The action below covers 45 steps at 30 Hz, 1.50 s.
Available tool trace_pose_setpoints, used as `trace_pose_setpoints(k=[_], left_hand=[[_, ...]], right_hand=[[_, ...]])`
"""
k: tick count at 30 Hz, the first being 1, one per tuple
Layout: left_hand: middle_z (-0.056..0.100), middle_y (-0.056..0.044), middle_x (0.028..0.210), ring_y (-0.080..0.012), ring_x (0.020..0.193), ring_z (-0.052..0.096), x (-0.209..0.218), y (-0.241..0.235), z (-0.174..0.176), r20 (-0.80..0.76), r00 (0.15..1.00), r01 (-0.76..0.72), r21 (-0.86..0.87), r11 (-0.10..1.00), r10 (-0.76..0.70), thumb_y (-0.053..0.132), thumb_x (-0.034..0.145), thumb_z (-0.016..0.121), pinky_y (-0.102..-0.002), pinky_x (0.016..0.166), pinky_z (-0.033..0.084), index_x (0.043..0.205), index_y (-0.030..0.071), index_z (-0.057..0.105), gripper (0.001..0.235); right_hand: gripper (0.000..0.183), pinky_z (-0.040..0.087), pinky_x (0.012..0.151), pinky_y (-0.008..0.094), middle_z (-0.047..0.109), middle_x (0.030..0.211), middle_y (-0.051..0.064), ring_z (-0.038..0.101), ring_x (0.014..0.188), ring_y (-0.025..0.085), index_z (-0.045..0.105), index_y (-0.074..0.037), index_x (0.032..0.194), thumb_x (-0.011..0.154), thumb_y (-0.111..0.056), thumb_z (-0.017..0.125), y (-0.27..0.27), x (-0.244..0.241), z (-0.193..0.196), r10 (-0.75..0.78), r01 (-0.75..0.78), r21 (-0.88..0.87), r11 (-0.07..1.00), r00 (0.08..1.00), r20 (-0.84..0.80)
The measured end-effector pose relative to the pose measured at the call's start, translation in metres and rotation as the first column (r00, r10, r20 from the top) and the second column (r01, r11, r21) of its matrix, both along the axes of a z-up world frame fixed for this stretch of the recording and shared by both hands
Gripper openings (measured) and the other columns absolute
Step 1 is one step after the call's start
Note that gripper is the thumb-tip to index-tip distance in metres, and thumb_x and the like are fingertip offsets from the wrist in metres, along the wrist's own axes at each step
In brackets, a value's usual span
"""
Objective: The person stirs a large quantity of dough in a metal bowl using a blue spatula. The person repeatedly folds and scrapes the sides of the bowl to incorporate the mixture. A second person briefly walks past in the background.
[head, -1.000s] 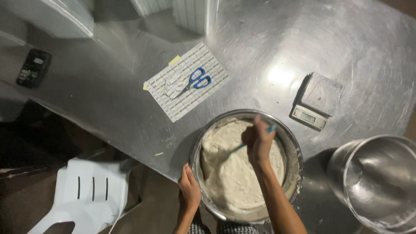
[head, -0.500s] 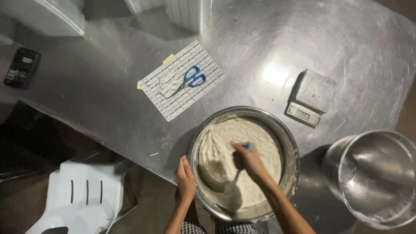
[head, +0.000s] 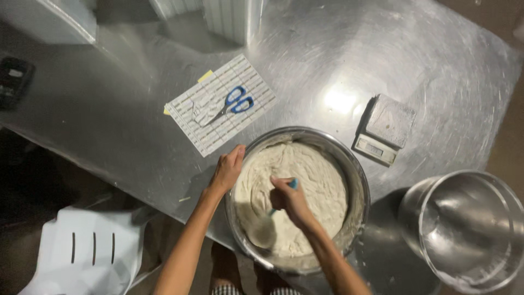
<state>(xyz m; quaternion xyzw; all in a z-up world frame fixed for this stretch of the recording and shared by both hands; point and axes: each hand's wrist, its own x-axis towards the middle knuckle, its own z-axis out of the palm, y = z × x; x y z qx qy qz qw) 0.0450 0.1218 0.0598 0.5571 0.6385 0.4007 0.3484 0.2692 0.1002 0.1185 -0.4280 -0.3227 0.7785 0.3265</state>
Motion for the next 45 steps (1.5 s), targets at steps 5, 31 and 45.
trace_pose_setpoints(k=[5,31,45], left_hand=[[0.072,-0.022,0.109,-0.0398,0.105,0.068,0.004,-0.021,-0.005,0.157,0.976,-0.152,-0.017,0.988,0.153,0.036,0.109,0.039,-0.041,0.084,0.052,0.122,0.001,0.063,0.044],[0.038,-0.018,0.062,-0.0299,0.054,0.035,0.039,-0.102,0.021,0.082,0.859,-0.477,-0.236,0.847,0.506,0.028,0.110,0.038,-0.044,0.053,0.035,0.091,0.000,0.047,0.035],[0.037,-0.016,0.065,-0.0278,0.056,0.037,0.038,-0.098,0.023,0.069,0.869,-0.474,-0.169,0.864,0.490,0.029,0.110,0.036,-0.043,0.056,0.036,0.090,-0.002,0.046,0.038]], right_hand=[[0.055,0.021,0.042,0.029,0.031,0.049,-0.006,0.027,0.040,0.009,0.036,-0.017,0.057,0.100,-0.031,0.067,0.005,0.074,0.076,-0.250,0.210,0.287,0.935,0.962,0.111],[0.056,0.018,0.033,0.028,0.031,0.044,-0.006,0.027,0.034,0.008,0.035,-0.020,0.056,0.104,-0.035,0.059,0.023,0.077,0.002,-0.397,0.321,0.382,0.867,0.907,0.141],[0.038,0.016,0.036,0.032,0.026,0.046,-0.005,0.021,0.036,0.012,0.038,-0.021,0.064,0.096,-0.032,0.054,-0.036,0.109,0.023,-0.525,0.478,0.230,0.847,0.822,0.223]])
